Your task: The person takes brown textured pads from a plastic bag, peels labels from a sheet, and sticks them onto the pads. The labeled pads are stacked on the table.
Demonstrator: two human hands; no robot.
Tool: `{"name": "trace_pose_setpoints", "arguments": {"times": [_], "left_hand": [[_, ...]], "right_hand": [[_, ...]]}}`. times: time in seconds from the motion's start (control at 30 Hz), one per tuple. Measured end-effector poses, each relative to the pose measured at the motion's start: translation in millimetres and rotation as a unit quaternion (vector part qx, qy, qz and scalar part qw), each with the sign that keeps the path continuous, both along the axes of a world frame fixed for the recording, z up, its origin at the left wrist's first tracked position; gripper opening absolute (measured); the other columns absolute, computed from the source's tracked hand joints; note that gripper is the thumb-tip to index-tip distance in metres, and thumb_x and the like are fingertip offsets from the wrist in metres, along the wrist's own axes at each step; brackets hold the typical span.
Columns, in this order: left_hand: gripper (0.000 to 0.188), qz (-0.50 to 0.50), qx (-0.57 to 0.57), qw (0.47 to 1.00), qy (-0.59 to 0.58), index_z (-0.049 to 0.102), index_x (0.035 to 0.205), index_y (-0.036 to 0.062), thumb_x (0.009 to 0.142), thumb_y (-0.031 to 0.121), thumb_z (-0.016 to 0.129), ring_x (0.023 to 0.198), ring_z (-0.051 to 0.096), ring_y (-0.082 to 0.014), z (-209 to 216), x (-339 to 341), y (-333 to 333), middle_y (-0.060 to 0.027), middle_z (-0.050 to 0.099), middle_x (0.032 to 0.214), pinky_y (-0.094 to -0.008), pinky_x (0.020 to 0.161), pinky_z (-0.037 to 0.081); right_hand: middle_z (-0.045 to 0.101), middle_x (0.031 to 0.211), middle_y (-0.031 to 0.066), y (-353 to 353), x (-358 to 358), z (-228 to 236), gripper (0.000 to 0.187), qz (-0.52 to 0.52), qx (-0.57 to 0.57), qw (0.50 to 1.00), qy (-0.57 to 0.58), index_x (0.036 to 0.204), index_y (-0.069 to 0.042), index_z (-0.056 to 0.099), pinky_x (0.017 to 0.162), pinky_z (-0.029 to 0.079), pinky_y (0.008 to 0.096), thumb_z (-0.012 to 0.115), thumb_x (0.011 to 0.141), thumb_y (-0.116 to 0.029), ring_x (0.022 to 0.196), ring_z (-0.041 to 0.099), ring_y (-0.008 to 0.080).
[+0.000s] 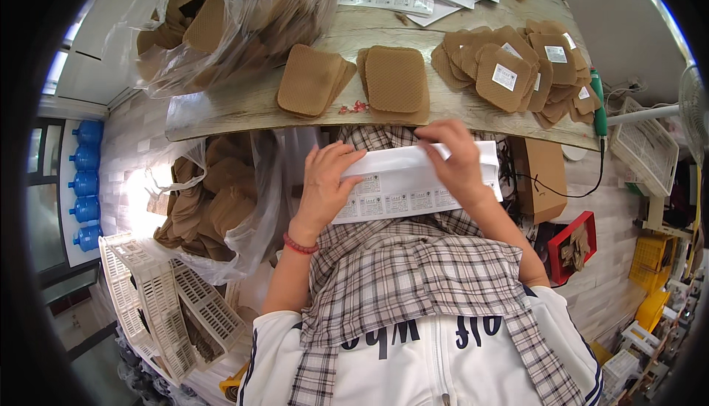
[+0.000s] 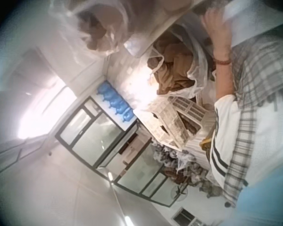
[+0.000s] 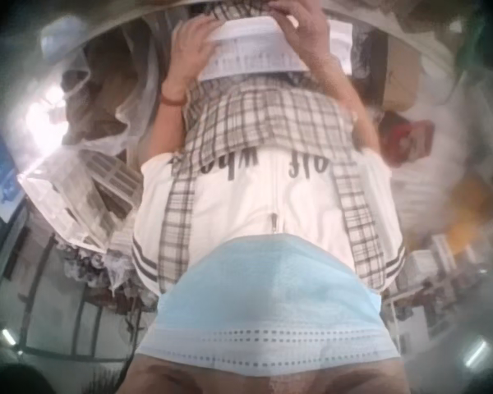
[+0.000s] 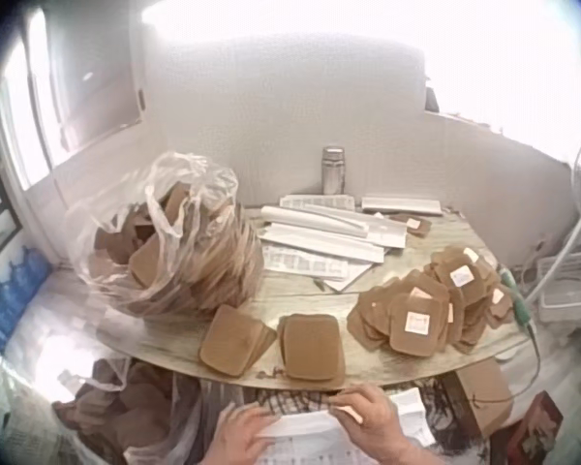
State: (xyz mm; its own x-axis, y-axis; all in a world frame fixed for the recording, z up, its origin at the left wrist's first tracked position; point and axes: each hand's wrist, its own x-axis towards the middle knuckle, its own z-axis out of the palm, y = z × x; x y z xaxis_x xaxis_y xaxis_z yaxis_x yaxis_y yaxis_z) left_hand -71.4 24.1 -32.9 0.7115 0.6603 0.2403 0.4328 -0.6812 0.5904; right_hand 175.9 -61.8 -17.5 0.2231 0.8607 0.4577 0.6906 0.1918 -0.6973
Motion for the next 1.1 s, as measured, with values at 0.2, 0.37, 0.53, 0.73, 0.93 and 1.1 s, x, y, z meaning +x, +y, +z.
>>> {"name": "trace_pose_setpoints", "arguments": {"times": [0.2,0.37,0.53,0.73,0.93,1.1], "left_hand": [[0.029,-0.015,-0.091,0.994,-0.064,0.073,0.106,0.0092,0.077,0.011,0.074,0.103,0.059,-0.0282,-17.4,-8.1,-11.3,-0.0095,0.064,0.115,-0.0391,0.094,0.044],[0.016,-0.006,-0.058,0.996,-0.069,0.073,0.093,0.0055,0.077,0.009,0.073,0.098,0.060,-0.0284,-15.7,-9.8,-16.6,-0.0077,0.067,0.105,-0.0366,0.085,0.046],[0.005,0.013,-0.056,0.997,-0.057,0.068,0.085,0.0023,0.084,0.007,0.068,0.083,0.062,-0.0258,-0.3,-0.4,-14.1,-0.0101,0.066,0.086,-0.0351,0.077,0.046],[0.011,0.014,-0.171,0.982,-0.075,0.063,0.081,0.0010,0.088,0.010,0.065,0.073,0.062,-0.0290,-2.5,8.7,-8.3,-0.0110,0.063,0.077,-0.0370,0.065,0.048],[0.025,0.011,-0.257,0.963,-0.080,0.059,0.079,-0.0011,0.094,0.018,0.063,0.058,0.050,-0.0207,-7.8,16.9,12.8,-0.0100,0.055,0.064,-0.0335,0.056,0.043],[0.036,0.000,-0.419,0.907,-0.041,0.062,0.079,-0.0022,0.099,0.028,0.061,0.062,0.044,-0.0040,-40.4,11.8,34.4,0.0036,0.050,0.061,-0.0270,0.054,0.039]], "right_hand": [[0.065,0.097,0.0039,-13.7,-42.8,-37.2,0.025,0.070,-0.036,0.993,-0.092,0.097,-0.012,0.071,0.086,0.045,0.0389,0.080,0.074,-0.015,0.094,0.060,0.0245],[0.065,0.092,0.0015,-15.6,-50.3,-30.4,0.024,0.080,-0.046,0.991,-0.097,0.096,-0.013,0.073,0.084,0.046,0.0368,0.080,0.074,-0.017,0.090,0.060,0.0228],[0.065,0.088,0.0003,-13.6,-54.1,-29.2,0.020,0.057,-0.024,0.994,-0.084,0.094,-0.014,0.074,0.077,0.046,0.0339,0.079,0.074,-0.015,0.082,0.059,0.0202],[0.066,0.087,-0.0001,-10.9,-49.2,-26.3,0.015,0.042,0.045,0.991,-0.117,0.086,-0.013,0.074,0.067,0.047,0.0325,0.077,0.072,-0.008,0.075,0.060,0.0196],[0.065,0.090,0.0044,-4.2,-47.1,-24.0,0.024,0.043,0.079,0.993,-0.077,0.084,-0.010,0.073,0.064,0.052,0.0318,0.078,0.063,-0.001,0.078,0.062,0.0224],[0.064,0.094,0.0030,-13.3,-42.4,-25.5,0.026,0.152,0.097,0.982,-0.061,0.084,-0.010,0.072,0.070,0.057,0.0324,0.076,0.060,-0.002,0.085,0.064,0.0237]]}}
